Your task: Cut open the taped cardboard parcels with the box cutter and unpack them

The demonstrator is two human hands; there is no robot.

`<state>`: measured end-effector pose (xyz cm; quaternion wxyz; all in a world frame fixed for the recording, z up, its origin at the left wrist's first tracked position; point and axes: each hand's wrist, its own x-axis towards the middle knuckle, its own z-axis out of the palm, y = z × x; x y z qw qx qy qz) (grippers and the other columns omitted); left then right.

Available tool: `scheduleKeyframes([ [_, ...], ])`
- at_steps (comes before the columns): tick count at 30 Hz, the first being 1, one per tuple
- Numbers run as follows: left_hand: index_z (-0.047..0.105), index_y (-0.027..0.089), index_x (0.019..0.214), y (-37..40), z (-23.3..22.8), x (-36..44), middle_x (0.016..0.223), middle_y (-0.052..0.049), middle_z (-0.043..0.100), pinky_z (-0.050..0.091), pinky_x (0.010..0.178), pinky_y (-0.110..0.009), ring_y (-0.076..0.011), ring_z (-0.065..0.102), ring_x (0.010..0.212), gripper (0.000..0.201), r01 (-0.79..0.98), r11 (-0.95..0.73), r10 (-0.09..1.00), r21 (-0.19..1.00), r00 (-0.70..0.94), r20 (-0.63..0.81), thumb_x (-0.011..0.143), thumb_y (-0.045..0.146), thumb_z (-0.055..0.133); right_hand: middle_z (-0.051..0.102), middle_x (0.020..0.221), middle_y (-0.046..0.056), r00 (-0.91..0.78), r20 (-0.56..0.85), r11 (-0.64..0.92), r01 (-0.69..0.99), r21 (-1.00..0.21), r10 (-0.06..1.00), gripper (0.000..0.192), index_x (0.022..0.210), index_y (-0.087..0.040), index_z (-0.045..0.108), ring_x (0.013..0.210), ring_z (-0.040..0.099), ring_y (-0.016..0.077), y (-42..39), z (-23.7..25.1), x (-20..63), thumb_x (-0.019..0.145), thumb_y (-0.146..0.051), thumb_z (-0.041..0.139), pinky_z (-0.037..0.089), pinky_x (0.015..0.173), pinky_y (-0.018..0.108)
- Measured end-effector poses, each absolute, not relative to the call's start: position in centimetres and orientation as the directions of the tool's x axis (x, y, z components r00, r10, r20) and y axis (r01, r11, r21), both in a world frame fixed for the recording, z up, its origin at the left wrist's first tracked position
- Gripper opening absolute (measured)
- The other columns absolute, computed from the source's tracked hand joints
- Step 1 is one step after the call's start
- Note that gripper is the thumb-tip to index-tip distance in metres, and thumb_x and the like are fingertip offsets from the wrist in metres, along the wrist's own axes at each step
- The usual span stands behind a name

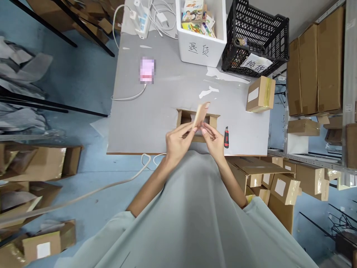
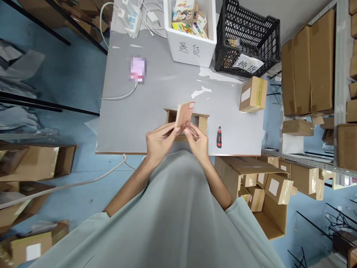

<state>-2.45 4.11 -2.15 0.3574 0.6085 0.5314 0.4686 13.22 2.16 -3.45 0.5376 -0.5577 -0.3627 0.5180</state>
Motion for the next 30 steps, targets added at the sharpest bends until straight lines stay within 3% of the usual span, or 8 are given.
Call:
scheduleKeyframes([
  [6, 0.088, 0.027, 0.128, 4.1, -2.6, -1.9, 0.139, -0.010, 0.085, 0.063, 0.121, -0.051, -0.0282, 0.080, 0.131, 0.030, 0.371, -0.333, 0.940, 0.867, 0.200, 0.276, 0.112, 0.044, 0.069, 0.086, 0.105, 0.008, 0.240, -0.180, -0.154, -0.123, -0.980, 0.954, 0.059, 0.106, -0.022, 0.080, 0.103, 0.082, 0.0255, 2.4, -3.2, 13.3, 0.092, -0.079, 0.082, 0.071, 0.095, 0.037],
  [9, 0.084, 0.023, 0.138, 5.1, -2.6, -3.1, 0.144, -0.014, 0.081, 0.066, 0.115, -0.050, -0.0309, 0.076, 0.135, 0.050, 0.336, -0.149, 0.989, 0.930, 0.030, 0.147, 0.108, 0.062, 0.073, 0.082, 0.094, 0.005, 0.205, -0.159, -0.143, -0.089, -0.986, 0.966, 0.059, 0.101, -0.023, 0.077, 0.094, 0.078, 0.0231, 2.6, -3.2, 14.9, 0.095, -0.081, 0.078, 0.068, 0.087, 0.034],
  [12, 0.087, 0.018, 0.129, 6.0, -2.3, -4.4, 0.131, -0.017, 0.085, 0.069, 0.104, -0.047, -0.0347, 0.080, 0.124, 0.074, 0.116, 0.104, 0.992, 0.988, 0.062, -0.112, 0.093, 0.082, 0.082, 0.080, 0.092, 0.004, 0.098, -0.168, -0.159, -0.095, -0.983, 0.981, 0.060, 0.103, -0.023, 0.079, 0.096, 0.077, 0.0240, 2.6, -3.1, 16.0, 0.094, -0.083, 0.078, 0.066, 0.087, 0.034],
  [17, 0.091, 0.016, 0.105, 5.9, -2.0, -4.6, 0.104, -0.014, 0.088, 0.070, 0.095, -0.045, -0.0324, 0.083, 0.100, 0.074, -0.093, 0.301, 0.953, 0.949, 0.071, -0.295, 0.073, 0.082, 0.099, 0.084, 0.102, 0.005, 0.049, -0.227, -0.220, -0.126, -0.967, 0.973, 0.063, 0.110, -0.026, 0.082, 0.115, 0.079, 0.0301, 2.7, -2.9, 16.0, 0.090, -0.086, 0.080, 0.067, 0.102, 0.040],
  [20, 0.091, 0.017, 0.101, 5.2, -1.6, -4.0, 0.101, -0.012, 0.087, 0.068, 0.087, -0.039, -0.0274, 0.080, 0.092, 0.066, -0.033, 0.232, 0.973, 0.972, -0.005, -0.232, 0.075, 0.078, 0.098, 0.088, 0.109, 0.006, 0.071, -0.256, -0.239, -0.193, -0.952, 0.964, 0.061, 0.114, -0.027, 0.078, 0.119, 0.081, 0.0299, 2.9, -3.3, 15.8, 0.087, -0.082, 0.085, 0.068, 0.106, 0.042],
  [23, 0.091, 0.020, 0.102, 4.2, -0.5, -2.9, 0.102, -0.009, 0.086, 0.064, 0.079, -0.034, -0.0218, 0.076, 0.085, 0.044, 0.148, 0.037, 0.999, 0.988, -0.035, -0.032, 0.092, 0.063, 0.090, 0.089, 0.114, 0.006, 0.097, -0.298, -0.262, -0.272, -0.926, 0.950, 0.059, 0.117, -0.027, 0.074, 0.120, 0.083, 0.0287, 3.5, -4.0, 15.4, 0.085, -0.073, 0.089, 0.067, 0.111, 0.043],
  [26, 0.092, 0.025, 0.113, 3.2, 0.3, -1.1, 0.111, -0.008, 0.086, 0.064, 0.086, -0.034, -0.0224, 0.080, 0.095, 0.025, 0.341, -0.217, 0.976, 0.914, 0.107, 0.192, 0.106, 0.043, 0.076, 0.088, 0.123, 0.009, 0.055, -0.355, -0.319, -0.332, -0.888, 0.933, 0.058, 0.123, -0.027, 0.075, 0.130, 0.081, 0.0313, 4.5, -4.7, 14.1, 0.089, -0.074, 0.079, 0.068, 0.112, 0.048],
  [30, 0.091, 0.025, 0.115, 2.3, 0.2, 1.1, 0.112, -0.009, 0.087, 0.065, 0.094, -0.037, -0.0263, 0.083, 0.104, 0.029, 0.454, -0.441, 0.891, 0.774, 0.320, 0.321, 0.111, 0.032, 0.063, 0.088, 0.123, 0.009, 0.058, -0.421, -0.388, -0.293, -0.874, 0.905, 0.048, 0.119, -0.034, 0.081, 0.137, 0.078, 0.0317, 5.8, -4.8, 12.4, 0.101, -0.075, 0.064, 0.069, 0.112, 0.051],
])
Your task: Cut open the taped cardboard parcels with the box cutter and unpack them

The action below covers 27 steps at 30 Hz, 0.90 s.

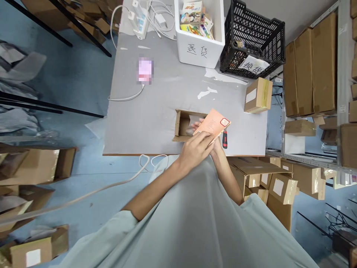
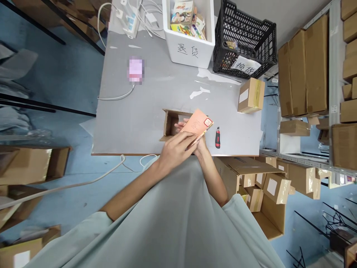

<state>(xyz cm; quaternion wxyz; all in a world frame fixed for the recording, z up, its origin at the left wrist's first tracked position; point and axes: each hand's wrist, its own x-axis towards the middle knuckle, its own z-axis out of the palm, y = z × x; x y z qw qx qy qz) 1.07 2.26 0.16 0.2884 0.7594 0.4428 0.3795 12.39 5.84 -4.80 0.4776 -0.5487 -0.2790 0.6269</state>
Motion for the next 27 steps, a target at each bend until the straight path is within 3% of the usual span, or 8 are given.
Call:
scheduleKeyframes([
  [5, 0.089, 0.026, 0.120, 2.3, 0.1, 1.5, 0.122, -0.009, 0.087, 0.066, 0.098, -0.035, -0.0244, 0.083, 0.107, 0.026, 0.387, -0.338, 0.928, 0.858, 0.289, 0.235, 0.110, 0.035, 0.066, 0.088, 0.120, 0.009, 0.035, -0.445, -0.399, -0.384, -0.833, 0.895, 0.053, 0.117, -0.028, 0.081, 0.137, 0.079, 0.0278, 5.1, -4.6, 13.5, 0.108, -0.071, 0.052, 0.066, 0.112, 0.044],
  [8, 0.086, 0.026, 0.128, 3.2, -0.6, 0.6, 0.126, -0.009, 0.086, 0.067, 0.092, -0.033, -0.0233, 0.083, 0.105, 0.034, 0.265, -0.132, 0.981, 0.955, 0.173, 0.088, 0.104, 0.047, 0.074, 0.087, 0.129, 0.008, 0.072, -0.442, -0.367, -0.449, -0.815, 0.894, 0.049, 0.125, -0.026, 0.077, 0.133, 0.080, 0.0284, 4.0, -5.2, 15.0, 0.095, -0.064, 0.072, 0.067, 0.112, 0.044],
  [13, 0.081, 0.019, 0.118, 5.5, -3.8, -1.9, 0.111, -0.013, 0.087, 0.065, 0.066, -0.031, -0.0243, 0.081, 0.083, 0.074, 0.056, 0.245, 0.969, 0.968, 0.012, -0.246, 0.080, 0.083, 0.085, 0.089, 0.119, 0.007, 0.085, -0.517, -0.461, -0.345, -0.818, 0.852, 0.072, 0.137, -0.026, 0.076, 0.118, 0.085, 0.0316, 2.4, -6.5, 16.1, 0.074, -0.057, 0.095, 0.073, 0.101, 0.049],
  [16, 0.080, 0.024, 0.110, 6.2, -5.7, -3.3, 0.094, -0.009, 0.085, 0.056, 0.047, -0.032, -0.0264, 0.076, 0.071, 0.081, 0.026, 0.394, 0.916, 0.919, 0.076, -0.395, 0.068, 0.093, 0.087, 0.089, 0.113, 0.005, 0.052, -0.501, -0.464, -0.301, -0.833, 0.864, 0.066, 0.136, -0.039, 0.081, 0.105, 0.086, 0.0367, 1.3, -7.7, 16.2, 0.075, -0.063, 0.094, 0.077, 0.082, 0.059],
  [19, 0.081, 0.029, 0.107, 6.5, -7.0, -4.0, 0.097, -0.008, 0.086, 0.065, 0.055, -0.041, -0.0331, 0.082, 0.082, 0.077, -0.038, 0.492, 0.864, 0.870, 0.142, -0.483, 0.058, 0.086, 0.097, 0.089, 0.105, 0.000, 0.008, -0.449, -0.430, -0.273, -0.861, 0.893, 0.061, 0.133, -0.051, 0.083, 0.107, 0.088, 0.0418, 1.4, -9.2, 16.3, 0.075, -0.067, 0.092, 0.077, 0.081, 0.067],
  [23, 0.081, 0.025, 0.119, 10.1, -6.2, -3.7, 0.125, -0.012, 0.087, 0.074, 0.082, -0.050, -0.0397, 0.086, 0.110, 0.082, -0.099, 0.462, 0.883, 0.881, 0.140, -0.447, 0.062, 0.082, 0.097, 0.090, 0.104, 0.000, -0.029, -0.349, -0.345, -0.247, -0.905, 0.937, 0.052, 0.125, -0.052, 0.085, 0.104, 0.090, 0.0426, 6.3, -8.3, 16.8, 0.075, -0.067, 0.094, 0.075, 0.087, 0.072],
  [25, 0.079, 0.020, 0.127, 14.1, -3.7, -2.7, 0.135, -0.017, 0.084, 0.074, 0.089, -0.050, -0.0416, 0.083, 0.120, 0.088, -0.123, 0.361, 0.929, 0.925, 0.132, -0.345, 0.068, 0.084, 0.093, 0.090, 0.103, 0.004, 0.005, -0.280, -0.270, -0.260, -0.927, 0.960, 0.053, 0.123, -0.044, 0.086, 0.102, 0.089, 0.0421, 11.2, -5.4, 17.2, 0.074, -0.061, 0.096, 0.074, 0.093, 0.073],
  [27, 0.077, 0.017, 0.135, 19.3, 0.3, -1.3, 0.144, -0.020, 0.080, 0.071, 0.102, -0.052, -0.0422, 0.078, 0.132, 0.085, -0.161, 0.189, 0.979, 0.969, 0.102, -0.174, 0.079, 0.081, 0.085, 0.090, 0.103, 0.004, 0.057, -0.232, -0.202, -0.324, -0.924, 0.971, 0.062, 0.126, -0.034, 0.083, 0.105, 0.089, 0.0378, 17.1, -1.1, 17.5, 0.068, -0.049, 0.099, 0.070, 0.110, 0.069],
])
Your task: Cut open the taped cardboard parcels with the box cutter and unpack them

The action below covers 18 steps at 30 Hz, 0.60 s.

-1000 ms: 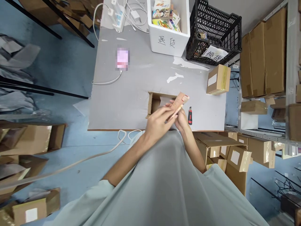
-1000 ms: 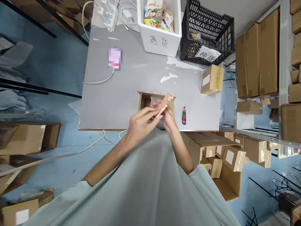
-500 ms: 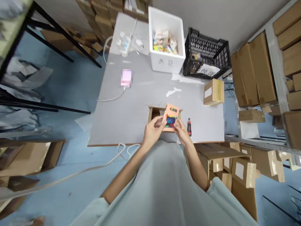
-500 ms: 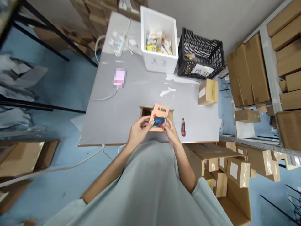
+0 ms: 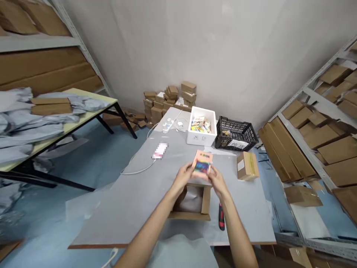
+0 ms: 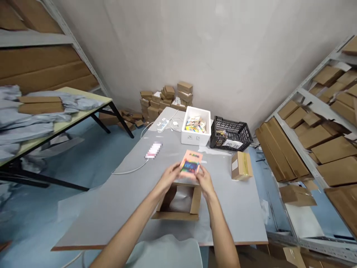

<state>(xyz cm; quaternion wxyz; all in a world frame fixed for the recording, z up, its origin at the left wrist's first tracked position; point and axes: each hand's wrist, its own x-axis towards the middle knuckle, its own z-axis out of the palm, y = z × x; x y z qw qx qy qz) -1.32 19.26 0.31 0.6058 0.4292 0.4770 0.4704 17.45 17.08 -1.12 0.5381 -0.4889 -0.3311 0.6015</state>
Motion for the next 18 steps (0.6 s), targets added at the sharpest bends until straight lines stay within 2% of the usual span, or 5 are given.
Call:
scheduleKeyframes([
  [4, 0.071, 0.020, 0.152, 28.1, 7.8, 0.3, 0.173, -0.021, 0.059, 0.051, 0.133, -0.052, -0.0390, 0.053, 0.165, 0.066, -0.080, -0.200, 0.958, 0.976, -0.224, 0.178, 0.096, 0.053, 0.080, 0.087, 0.124, 0.011, 0.209, -0.205, -0.073, -0.509, -0.858, 0.956, 0.068, 0.138, -0.022, 0.071, 0.128, 0.083, 0.0258, 26.4, 6.2, 17.2, 0.074, -0.032, 0.090, 0.062, 0.126, 0.049],
  [8, 0.065, 0.020, 0.160, 29.6, 5.7, -2.9, 0.182, -0.022, 0.046, 0.040, 0.141, -0.051, -0.0351, 0.043, 0.173, 0.064, 0.095, -0.258, 0.909, 0.962, -0.313, 0.274, 0.102, 0.043, 0.074, 0.079, 0.150, 0.017, 0.241, -0.212, -0.091, -0.430, -0.898, 0.947, 0.058, 0.135, -0.021, 0.071, 0.141, 0.076, 0.0247, 26.7, 4.2, 18.0, 0.081, -0.033, 0.086, 0.060, 0.125, 0.044],
  [10, 0.067, 0.020, 0.157, 27.1, 0.8, -6.0, 0.180, -0.021, 0.050, 0.038, 0.142, -0.050, -0.0344, 0.043, 0.174, 0.062, 0.162, -0.139, 0.927, 0.977, -0.326, 0.186, 0.101, 0.047, 0.073, 0.075, 0.157, 0.017, 0.333, -0.210, -0.093, -0.333, -0.938, 0.919, 0.057, 0.133, -0.021, 0.074, 0.150, 0.070, 0.0265, 23.4, 0.1, 19.4, 0.081, -0.039, 0.086, 0.059, 0.126, 0.044],
  [13, 0.063, 0.015, 0.158, 20.4, -7.0, -10.4, 0.178, -0.022, 0.055, 0.037, 0.142, -0.048, -0.0347, 0.047, 0.171, 0.066, 0.184, 0.293, 0.919, 0.938, -0.323, -0.223, 0.104, 0.052, 0.062, 0.077, 0.152, 0.018, 0.492, -0.311, -0.247, -0.193, -0.950, 0.813, 0.060, 0.126, -0.021, 0.076, 0.155, 0.065, 0.0340, 16.1, -6.6, 21.8, 0.079, -0.059, 0.083, 0.061, 0.121, 0.051],
  [18, 0.079, 0.018, 0.121, 9.5, -13.7, -12.6, 0.141, -0.024, 0.082, 0.053, 0.128, -0.060, -0.0472, 0.069, 0.148, 0.061, 0.139, 0.549, 0.825, 0.824, -0.251, -0.507, 0.093, 0.070, 0.064, 0.085, 0.116, 0.016, 0.324, -0.450, -0.448, -0.087, -0.890, 0.832, 0.068, 0.100, -0.034, 0.080, 0.119, 0.083, 0.0463, 4.0, -13.5, 23.0, 0.060, -0.089, 0.088, 0.069, 0.091, 0.059],
])
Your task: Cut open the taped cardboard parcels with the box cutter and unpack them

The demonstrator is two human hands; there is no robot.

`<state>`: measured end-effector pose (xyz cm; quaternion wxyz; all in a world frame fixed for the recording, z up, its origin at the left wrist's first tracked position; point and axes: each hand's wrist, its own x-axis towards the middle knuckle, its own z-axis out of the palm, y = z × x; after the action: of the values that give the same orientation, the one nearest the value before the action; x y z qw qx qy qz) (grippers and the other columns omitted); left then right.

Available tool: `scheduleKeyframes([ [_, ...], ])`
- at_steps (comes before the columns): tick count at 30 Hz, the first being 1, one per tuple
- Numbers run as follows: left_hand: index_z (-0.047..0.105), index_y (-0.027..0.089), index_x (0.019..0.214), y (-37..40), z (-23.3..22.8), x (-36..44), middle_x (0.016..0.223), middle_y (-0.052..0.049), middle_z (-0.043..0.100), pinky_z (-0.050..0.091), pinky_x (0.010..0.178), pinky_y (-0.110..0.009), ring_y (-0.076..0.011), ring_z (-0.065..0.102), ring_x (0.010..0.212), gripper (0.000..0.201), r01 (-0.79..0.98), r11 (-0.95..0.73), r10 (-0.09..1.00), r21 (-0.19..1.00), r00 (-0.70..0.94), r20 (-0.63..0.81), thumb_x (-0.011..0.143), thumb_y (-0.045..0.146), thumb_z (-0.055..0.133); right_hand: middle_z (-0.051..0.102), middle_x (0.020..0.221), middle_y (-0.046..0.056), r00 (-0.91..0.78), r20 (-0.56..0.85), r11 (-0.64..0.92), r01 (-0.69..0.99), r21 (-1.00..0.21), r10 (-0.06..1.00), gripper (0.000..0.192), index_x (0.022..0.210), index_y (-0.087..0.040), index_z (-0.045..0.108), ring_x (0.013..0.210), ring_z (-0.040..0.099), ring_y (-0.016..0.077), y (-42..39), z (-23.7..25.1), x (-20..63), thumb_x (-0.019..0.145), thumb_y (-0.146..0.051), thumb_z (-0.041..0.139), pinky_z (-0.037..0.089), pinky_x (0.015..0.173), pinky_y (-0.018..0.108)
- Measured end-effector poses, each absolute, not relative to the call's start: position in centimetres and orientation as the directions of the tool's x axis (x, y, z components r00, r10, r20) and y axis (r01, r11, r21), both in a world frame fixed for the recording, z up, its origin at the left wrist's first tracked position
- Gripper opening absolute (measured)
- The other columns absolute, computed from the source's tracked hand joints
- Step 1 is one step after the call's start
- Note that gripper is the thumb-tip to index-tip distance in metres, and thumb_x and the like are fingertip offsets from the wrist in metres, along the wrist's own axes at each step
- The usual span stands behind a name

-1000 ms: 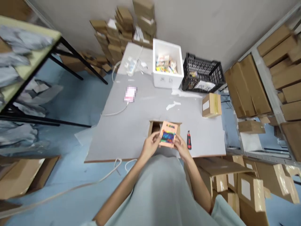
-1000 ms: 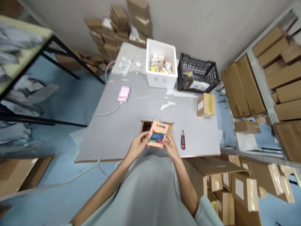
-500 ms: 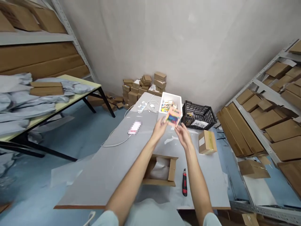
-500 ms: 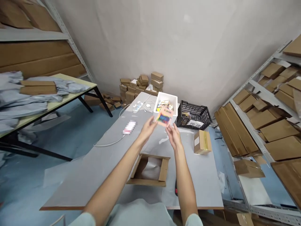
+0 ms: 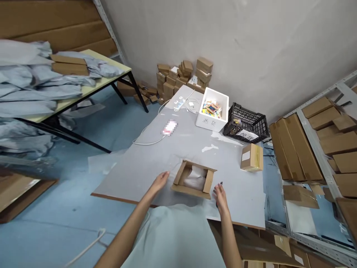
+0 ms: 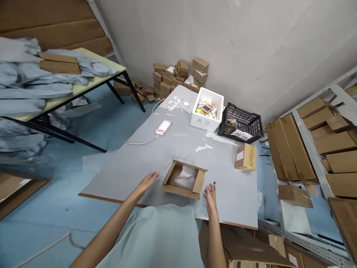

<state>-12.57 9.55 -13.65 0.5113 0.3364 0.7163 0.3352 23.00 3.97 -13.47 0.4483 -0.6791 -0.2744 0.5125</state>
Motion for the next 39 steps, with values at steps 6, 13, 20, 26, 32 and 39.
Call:
scheduleKeyframes([
  [6, 0.081, 0.020, 0.131, 5.3, -14.8, -10.3, 0.161, -0.024, 0.072, 0.066, 0.110, -0.051, -0.0458, 0.068, 0.152, 0.097, 0.034, 0.533, 0.844, 0.845, -0.092, -0.528, 0.074, 0.097, 0.072, 0.079, 0.149, 0.015, 0.217, -0.547, -0.536, -0.114, -0.837, 0.809, 0.078, 0.120, -0.037, 0.087, 0.152, 0.068, 0.0462, 0.2, -15.7, 22.3, 0.063, -0.089, 0.093, 0.065, 0.111, 0.061],
  [13, 0.077, 0.018, 0.147, 1.4, -15.9, -11.0, 0.150, -0.018, 0.079, 0.062, 0.117, -0.050, -0.0356, 0.081, 0.117, 0.087, 0.270, 0.488, 0.863, 0.830, -0.294, -0.412, 0.090, 0.083, 0.063, 0.081, 0.145, 0.024, 0.059, -0.494, -0.497, 0.051, -0.866, 0.867, 0.102, 0.144, -0.015, 0.082, 0.147, 0.071, 0.0422, 2.6, -17.5, 21.6, 0.067, -0.081, 0.094, 0.058, 0.124, 0.057],
  [20, 0.083, 0.017, 0.131, -7.2, -17.2, -16.5, 0.111, -0.014, 0.081, 0.060, 0.115, -0.050, -0.0385, 0.075, 0.123, 0.071, 0.332, 0.603, 0.769, 0.726, -0.484, -0.417, 0.100, 0.073, 0.052, 0.081, 0.148, 0.021, -0.204, -0.411, -0.396, 0.110, -0.912, 0.889, 0.090, 0.139, -0.017, 0.086, 0.134, 0.080, 0.0410, 1.4, -18.1, 15.7, 0.075, -0.079, 0.094, 0.063, 0.119, 0.056],
  [26, 0.086, 0.023, 0.115, -13.7, -17.3, -24.5, 0.083, -0.009, 0.070, 0.063, 0.102, -0.049, -0.0395, 0.074, 0.115, 0.056, 0.226, 0.613, 0.701, 0.757, -0.598, -0.388, 0.103, 0.066, 0.053, 0.082, 0.144, 0.022, -0.311, -0.352, -0.288, 0.235, -0.928, 0.883, 0.093, 0.127, -0.014, 0.091, 0.135, 0.080, 0.0447, -0.8, -18.1, 5.3, 0.063, -0.082, 0.099, 0.064, 0.119, 0.060],
  [32, 0.078, 0.023, 0.146, -23.6, -17.4, -36.1, 0.113, -0.013, 0.079, 0.061, 0.107, -0.045, -0.0355, 0.073, 0.122, 0.057, 0.140, 0.565, 0.555, 0.813, -0.794, -0.249, 0.107, 0.059, 0.060, 0.083, 0.145, 0.020, -0.463, -0.317, -0.195, 0.291, -0.937, 0.828, 0.098, 0.141, -0.014, 0.086, 0.137, 0.079, 0.0439, -5.3, -18.4, -10.5, 0.073, -0.084, 0.093, 0.065, 0.119, 0.059],
  [39, 0.074, 0.019, 0.151, -32.8, -17.4, -47.0, 0.139, -0.017, 0.075, 0.063, 0.107, -0.047, -0.0346, 0.077, 0.121, 0.058, 0.022, 0.515, 0.318, 0.857, -0.933, -0.167, 0.108, 0.056, 0.060, 0.074, 0.159, 0.022, -0.670, -0.215, 0.034, 0.339, -0.940, 0.711, 0.093, 0.155, -0.016, 0.076, 0.121, 0.081, 0.0346, -9.1, -16.9, -28.4, 0.085, -0.075, 0.086, 0.070, 0.103, 0.048],
])
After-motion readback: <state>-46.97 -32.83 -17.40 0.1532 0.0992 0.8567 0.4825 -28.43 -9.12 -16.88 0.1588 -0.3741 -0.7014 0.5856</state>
